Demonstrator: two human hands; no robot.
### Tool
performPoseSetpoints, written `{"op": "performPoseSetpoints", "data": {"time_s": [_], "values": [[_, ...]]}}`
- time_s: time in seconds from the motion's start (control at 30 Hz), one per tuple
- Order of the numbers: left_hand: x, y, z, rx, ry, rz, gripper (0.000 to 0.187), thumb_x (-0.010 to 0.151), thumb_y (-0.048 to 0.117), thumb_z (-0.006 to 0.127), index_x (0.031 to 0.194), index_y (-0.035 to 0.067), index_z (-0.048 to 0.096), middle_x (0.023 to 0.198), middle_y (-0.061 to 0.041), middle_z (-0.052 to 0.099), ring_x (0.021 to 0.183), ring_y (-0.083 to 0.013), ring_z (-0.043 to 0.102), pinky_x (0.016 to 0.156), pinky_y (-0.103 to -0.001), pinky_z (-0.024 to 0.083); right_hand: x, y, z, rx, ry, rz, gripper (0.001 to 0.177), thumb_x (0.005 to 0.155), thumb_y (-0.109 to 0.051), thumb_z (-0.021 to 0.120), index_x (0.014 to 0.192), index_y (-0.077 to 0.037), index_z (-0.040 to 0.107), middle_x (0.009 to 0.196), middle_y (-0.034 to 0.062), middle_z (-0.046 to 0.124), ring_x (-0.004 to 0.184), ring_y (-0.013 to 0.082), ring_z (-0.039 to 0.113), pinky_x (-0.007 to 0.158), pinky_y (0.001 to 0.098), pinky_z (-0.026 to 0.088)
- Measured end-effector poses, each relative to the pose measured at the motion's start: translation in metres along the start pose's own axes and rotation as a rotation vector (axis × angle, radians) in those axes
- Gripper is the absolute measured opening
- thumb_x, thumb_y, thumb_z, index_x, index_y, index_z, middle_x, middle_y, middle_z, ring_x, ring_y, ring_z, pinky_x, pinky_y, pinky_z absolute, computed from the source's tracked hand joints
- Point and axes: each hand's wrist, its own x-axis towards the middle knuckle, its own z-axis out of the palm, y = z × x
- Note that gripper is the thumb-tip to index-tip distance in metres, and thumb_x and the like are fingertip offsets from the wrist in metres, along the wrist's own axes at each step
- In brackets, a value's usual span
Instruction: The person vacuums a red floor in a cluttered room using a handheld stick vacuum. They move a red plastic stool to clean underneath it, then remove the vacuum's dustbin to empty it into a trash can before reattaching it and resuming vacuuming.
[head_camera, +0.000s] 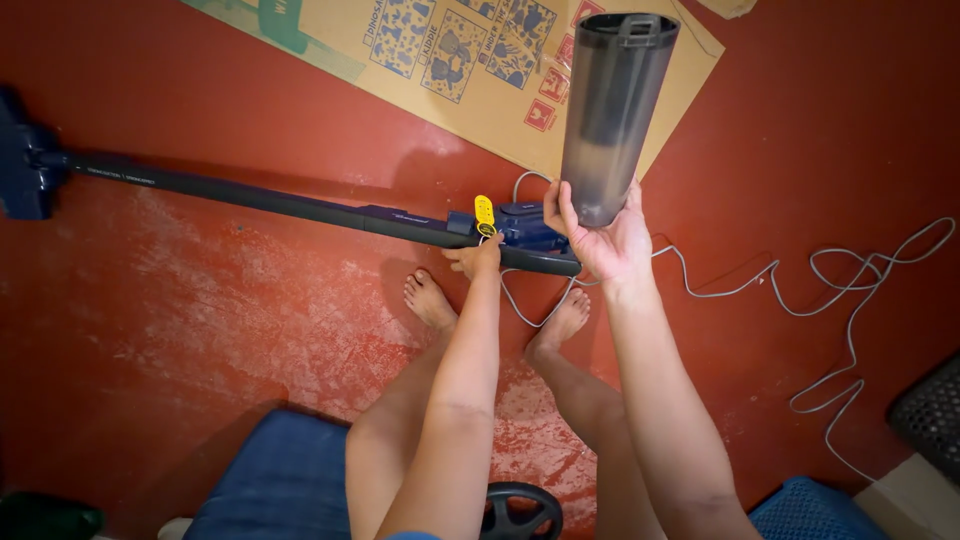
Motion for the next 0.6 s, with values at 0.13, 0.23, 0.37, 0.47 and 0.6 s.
{"op": "performPoseSetpoints", "data": {"time_s": [0.13,0.23,0.37,0.47,0.6], "values": [[0.024,-0.026,0.001,-0.041,-0.002,0.030,0.145,0.065,0.021,0.098,0.161,0.011,-0.010,0.156,-0.035,0.027,0.134,-0.0471,0.048,0.111,-0.046,0.044,-0.009,0.010,0.000,-0.088,-0.088,-0.014,0.046,0.100,-0.044,0.064,0.120,-0.002,0.062,0.122,0.0163,0.057,0.117,0.0379,0.049,0.097,0.0423,0.060],[0.029,-0.035,-0.001,-0.301,-0.081,0.150,0.148,0.058,0.017,0.092,0.161,0.011,-0.013,0.152,-0.031,0.042,0.132,-0.0420,0.055,0.109,-0.043,0.048,-0.015,0.019,0.004,-0.153,-0.151,-0.002,0.053,0.101,-0.046,0.063,0.126,-0.001,0.060,0.124,0.0182,0.056,0.118,0.0374,0.051,0.100,0.0436,0.058],[0.005,-0.021,-0.020,-0.394,-0.186,0.035,0.141,0.054,0.018,0.083,0.163,0.016,-0.006,0.151,-0.026,0.051,0.129,-0.0388,0.061,0.099,-0.050,0.054,-0.022,0.028,0.005,-0.261,-0.214,-0.039,0.060,0.101,-0.051,0.061,0.134,0.000,0.056,0.130,0.0186,0.056,0.122,0.0373,0.053,0.104,0.0456,0.057],[-0.012,-0.013,-0.038,-0.198,-0.090,-0.030,0.135,0.074,0.025,0.099,0.162,0.014,-0.003,0.163,-0.031,0.013,0.147,-0.0420,0.030,0.117,-0.047,0.032,-0.029,0.037,0.006,-0.353,-0.294,-0.052,0.061,0.104,-0.051,0.058,0.140,-0.002,0.054,0.137,0.0186,0.056,0.124,0.0367,0.055,0.107,0.0446,0.056],[-0.037,-0.011,-0.064,-0.253,0.041,0.211,0.108,0.078,0.026,0.091,0.158,0.011,0.020,0.158,-0.027,0.025,0.143,-0.0380,0.035,0.116,-0.045,0.036,-0.044,0.052,0.007,-0.491,-0.289,-0.117,0.062,0.104,-0.054,0.056,0.142,-0.006,0.053,0.142,0.0153,0.055,0.130,0.0328,0.054,0.112,0.0458,0.053]]}}
